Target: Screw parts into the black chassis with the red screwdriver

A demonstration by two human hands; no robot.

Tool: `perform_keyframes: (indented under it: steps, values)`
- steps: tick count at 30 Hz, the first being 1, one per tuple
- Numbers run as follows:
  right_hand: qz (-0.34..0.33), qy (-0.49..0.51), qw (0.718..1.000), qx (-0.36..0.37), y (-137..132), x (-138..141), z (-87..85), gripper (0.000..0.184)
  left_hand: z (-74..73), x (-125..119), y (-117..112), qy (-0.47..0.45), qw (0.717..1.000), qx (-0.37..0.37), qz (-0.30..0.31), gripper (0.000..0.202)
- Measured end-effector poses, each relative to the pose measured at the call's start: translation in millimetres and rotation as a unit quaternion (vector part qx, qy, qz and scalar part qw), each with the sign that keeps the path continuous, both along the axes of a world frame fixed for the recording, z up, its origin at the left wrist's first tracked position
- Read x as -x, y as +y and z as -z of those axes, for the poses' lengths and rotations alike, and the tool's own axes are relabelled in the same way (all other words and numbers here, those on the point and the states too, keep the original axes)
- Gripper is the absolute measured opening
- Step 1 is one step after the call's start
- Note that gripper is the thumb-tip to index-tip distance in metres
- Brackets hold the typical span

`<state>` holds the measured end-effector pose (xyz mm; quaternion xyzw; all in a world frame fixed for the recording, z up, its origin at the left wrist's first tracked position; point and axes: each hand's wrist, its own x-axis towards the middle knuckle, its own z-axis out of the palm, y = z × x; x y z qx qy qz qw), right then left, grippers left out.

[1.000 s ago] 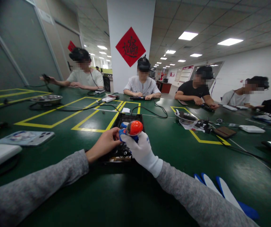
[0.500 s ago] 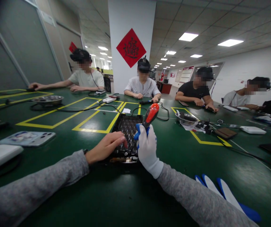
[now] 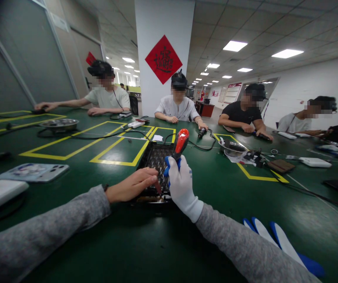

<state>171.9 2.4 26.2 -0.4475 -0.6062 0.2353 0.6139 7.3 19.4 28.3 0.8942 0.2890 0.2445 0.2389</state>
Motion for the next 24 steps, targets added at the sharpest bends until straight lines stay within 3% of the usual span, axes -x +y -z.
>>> perform_keyframes:
  steps: [24]
  values:
    - [0.022,0.022,0.999,0.012,-0.7,-2.4,-3.5,0.041,-1.7,-1.4,-2.0,-0.012,1.000,-0.018,0.002,0.060]
